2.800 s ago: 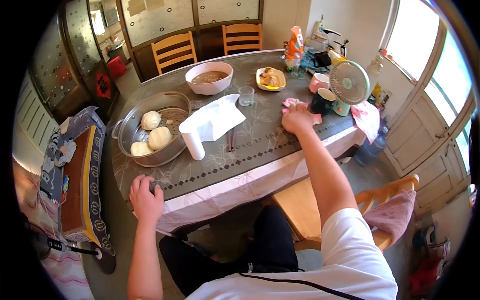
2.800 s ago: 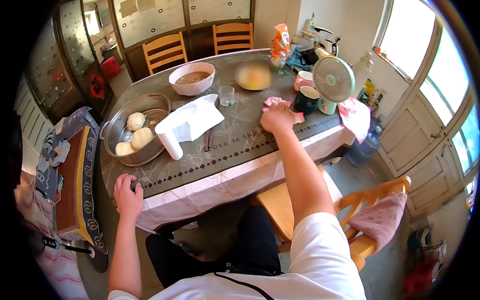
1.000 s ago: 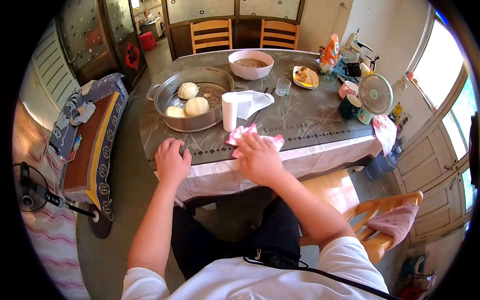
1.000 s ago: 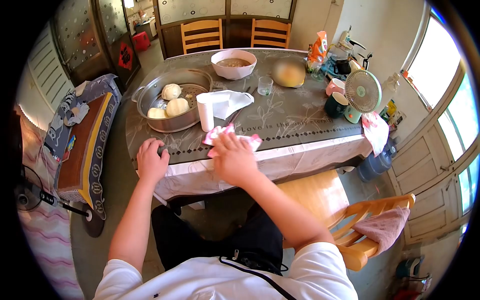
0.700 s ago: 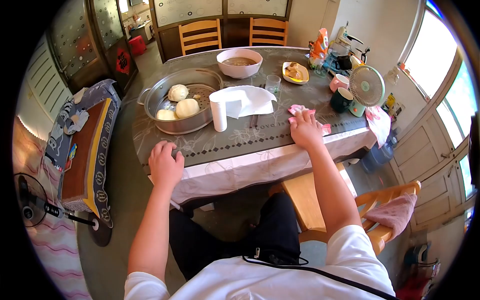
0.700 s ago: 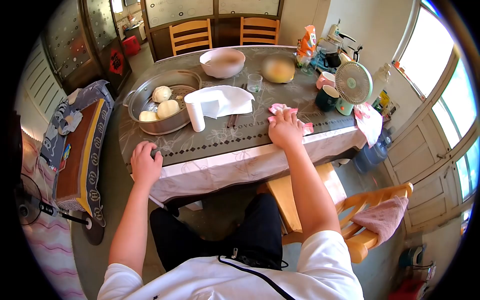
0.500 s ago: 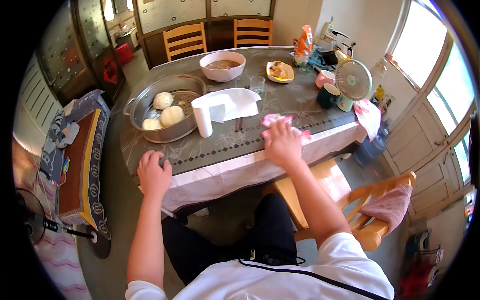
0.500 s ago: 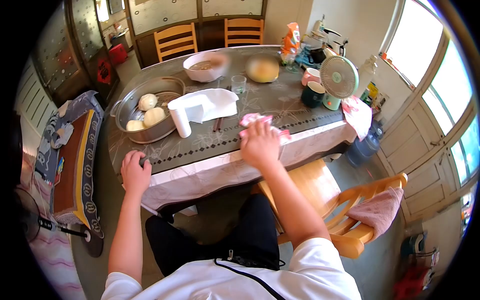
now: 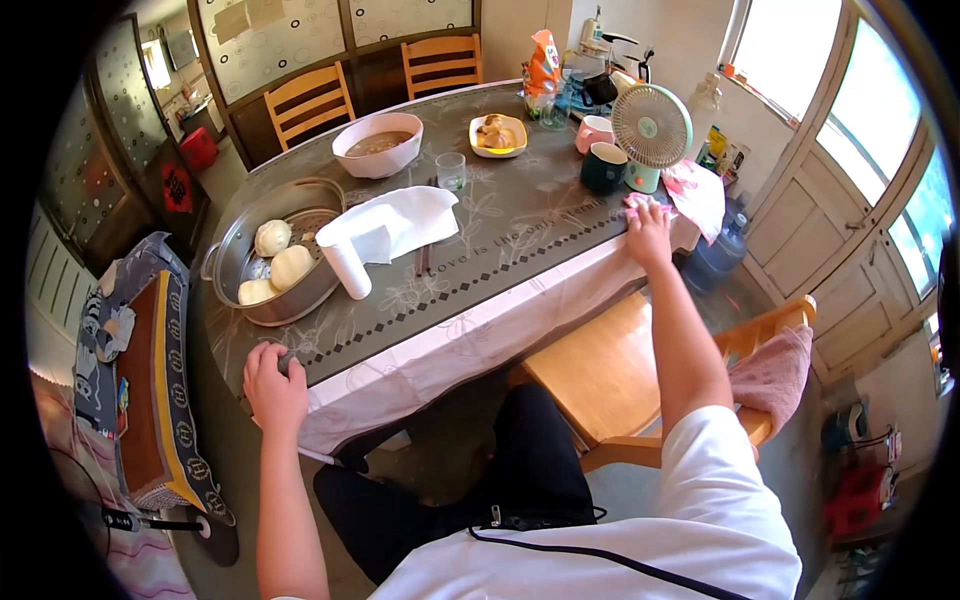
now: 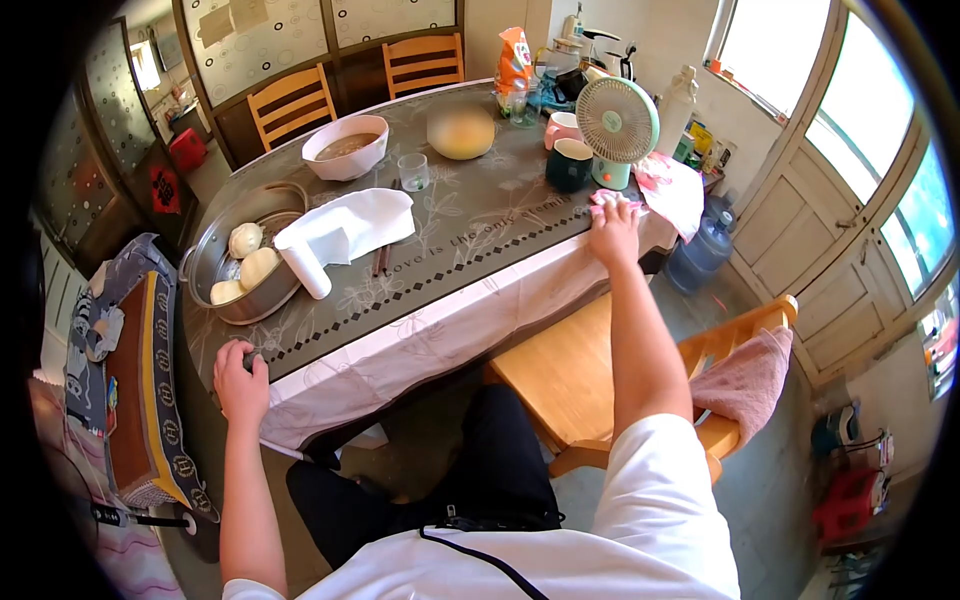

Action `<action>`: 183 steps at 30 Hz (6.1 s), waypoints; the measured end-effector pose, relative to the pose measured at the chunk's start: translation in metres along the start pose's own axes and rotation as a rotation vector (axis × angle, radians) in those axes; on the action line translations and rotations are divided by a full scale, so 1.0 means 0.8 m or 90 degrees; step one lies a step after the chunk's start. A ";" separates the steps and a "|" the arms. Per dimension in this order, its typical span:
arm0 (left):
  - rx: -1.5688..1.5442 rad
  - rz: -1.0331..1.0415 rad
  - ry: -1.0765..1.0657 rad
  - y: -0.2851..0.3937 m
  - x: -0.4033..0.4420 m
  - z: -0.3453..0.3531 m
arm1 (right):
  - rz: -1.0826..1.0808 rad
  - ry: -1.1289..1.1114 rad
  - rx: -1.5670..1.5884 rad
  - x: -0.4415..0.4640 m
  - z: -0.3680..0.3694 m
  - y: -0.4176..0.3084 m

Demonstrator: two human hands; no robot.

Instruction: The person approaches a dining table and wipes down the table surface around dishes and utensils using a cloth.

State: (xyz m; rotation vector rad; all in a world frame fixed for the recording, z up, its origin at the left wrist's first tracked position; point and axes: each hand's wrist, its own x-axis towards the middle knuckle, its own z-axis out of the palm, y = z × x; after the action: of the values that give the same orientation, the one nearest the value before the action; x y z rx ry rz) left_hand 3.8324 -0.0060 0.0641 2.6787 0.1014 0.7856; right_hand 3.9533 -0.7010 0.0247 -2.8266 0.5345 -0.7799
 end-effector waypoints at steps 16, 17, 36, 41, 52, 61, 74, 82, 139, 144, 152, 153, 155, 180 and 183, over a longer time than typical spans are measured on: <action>0.028 0.023 -0.005 0.005 0.000 -0.002 | 0.211 0.202 0.466 -0.150 -0.006 -0.245; 0.026 0.023 -0.003 0.005 0.000 -0.002 | 0.167 0.220 0.441 -0.173 0.001 -0.270; 0.003 0.022 0.019 -0.001 -0.002 -0.001 | -0.264 -0.267 0.433 -0.391 -0.142 -0.463; -0.008 0.025 0.029 -0.010 -0.001 0.007 | -0.338 -0.174 0.459 -0.344 -0.110 -0.388; -0.016 0.011 0.045 0.003 -0.005 0.000 | -0.425 0.042 0.145 -0.306 -0.065 -0.339; -0.289 0.322 -0.060 0.089 -0.038 -0.028 | -0.304 -0.247 0.610 -0.365 -0.105 -0.451; -0.329 0.214 -0.185 0.116 -0.021 0.002 | 0.354 -0.169 0.907 -0.338 -0.033 -0.270; -0.367 0.104 -0.135 0.121 -0.020 0.022 | 0.923 -0.499 1.099 -0.350 0.145 -0.192; -0.386 0.078 -0.142 0.122 -0.025 0.017 | 0.532 -0.380 1.363 -0.304 0.073 -0.176; -0.410 0.075 -0.159 0.118 -0.024 0.019 | 0.493 -0.353 1.434 -0.316 0.040 -0.163; -0.586 0.066 -0.178 0.114 -0.022 0.015 | 0.285 -0.312 1.545 -0.315 0.035 -0.151; -0.633 0.075 -0.170 0.131 -0.028 0.008 | 0.303 -0.298 1.540 -0.315 0.005 -0.163; -0.704 0.060 -0.192 0.168 -0.041 -0.009 | 0.330 -0.269 1.531 -0.317 -0.008 -0.169; -0.278 0.263 -0.636 0.284 -0.103 -0.016 | 0.234 -0.224 1.447 -0.325 0.033 -0.168; -0.232 0.252 -0.719 0.286 -0.105 -0.016 | 0.242 -0.228 1.449 -0.328 0.032 -0.167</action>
State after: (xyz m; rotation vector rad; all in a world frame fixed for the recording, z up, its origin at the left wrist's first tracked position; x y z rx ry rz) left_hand 3.7486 -0.2301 0.1105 2.3974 -0.7686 -0.6371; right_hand 3.7965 -0.4768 -0.0860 -0.6295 -0.0682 -0.2387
